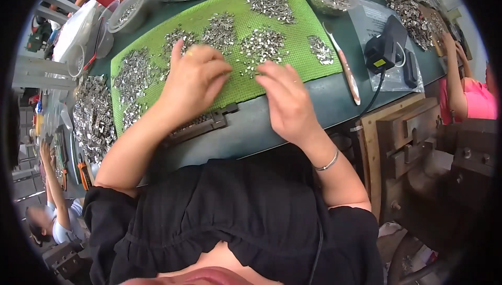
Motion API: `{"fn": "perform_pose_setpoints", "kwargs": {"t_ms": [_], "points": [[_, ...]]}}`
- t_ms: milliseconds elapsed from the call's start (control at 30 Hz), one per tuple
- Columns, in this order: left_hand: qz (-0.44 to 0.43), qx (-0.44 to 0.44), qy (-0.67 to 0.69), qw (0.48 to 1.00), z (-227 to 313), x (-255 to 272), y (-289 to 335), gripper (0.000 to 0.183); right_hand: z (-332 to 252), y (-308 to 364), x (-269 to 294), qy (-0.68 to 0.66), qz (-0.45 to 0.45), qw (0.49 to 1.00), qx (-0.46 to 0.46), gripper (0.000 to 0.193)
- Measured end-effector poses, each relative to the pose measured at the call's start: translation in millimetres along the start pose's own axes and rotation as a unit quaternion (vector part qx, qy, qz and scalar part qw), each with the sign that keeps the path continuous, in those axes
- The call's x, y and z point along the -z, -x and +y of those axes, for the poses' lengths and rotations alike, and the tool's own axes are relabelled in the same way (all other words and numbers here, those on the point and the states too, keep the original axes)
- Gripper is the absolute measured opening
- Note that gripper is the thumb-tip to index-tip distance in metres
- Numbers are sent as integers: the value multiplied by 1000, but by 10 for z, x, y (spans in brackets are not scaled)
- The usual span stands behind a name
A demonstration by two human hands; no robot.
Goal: The person places small metal pieces into a metal fixture by hand, then inserts the fixture into a manual press machine and turns the wheel to press them.
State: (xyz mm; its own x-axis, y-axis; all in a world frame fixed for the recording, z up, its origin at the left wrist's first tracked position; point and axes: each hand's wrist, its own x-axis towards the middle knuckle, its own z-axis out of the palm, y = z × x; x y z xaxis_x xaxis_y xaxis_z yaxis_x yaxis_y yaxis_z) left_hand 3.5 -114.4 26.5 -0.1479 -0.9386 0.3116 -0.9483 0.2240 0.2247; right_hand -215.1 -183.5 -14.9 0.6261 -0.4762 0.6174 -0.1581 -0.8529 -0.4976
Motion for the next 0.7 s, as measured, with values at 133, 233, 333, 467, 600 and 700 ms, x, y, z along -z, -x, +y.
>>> {"fn": "perform_pose_setpoints", "kwargs": {"t_ms": [133, 233, 333, 467, 600, 700], "points": [[-7, -1, -27, 1000, -127, -154, -265, 10, 28, 32, -62, 40, 74, 994, -70, 19], [-35, -29, -39, 998, -171, -193, -365, 9, 19, 4, -95, 27, 62, 995, -72, 13], [-21, -97, -144, 985, -95, -201, -391, 9, 35, -22, -87, 23, 49, 994, -94, 11], [0, -113, -169, 979, -39, -231, -337, 8, 64, -50, -26, -1, 35, 992, -125, 11], [-11, -36, 61, 997, 49, -84, -148, 7, 70, -21, 6, 15, 19, 995, -97, 9], [-38, -35, 73, 996, 27, -139, -4, 6, 53, -47, -47, 71, 6, 995, -68, 8]]}}
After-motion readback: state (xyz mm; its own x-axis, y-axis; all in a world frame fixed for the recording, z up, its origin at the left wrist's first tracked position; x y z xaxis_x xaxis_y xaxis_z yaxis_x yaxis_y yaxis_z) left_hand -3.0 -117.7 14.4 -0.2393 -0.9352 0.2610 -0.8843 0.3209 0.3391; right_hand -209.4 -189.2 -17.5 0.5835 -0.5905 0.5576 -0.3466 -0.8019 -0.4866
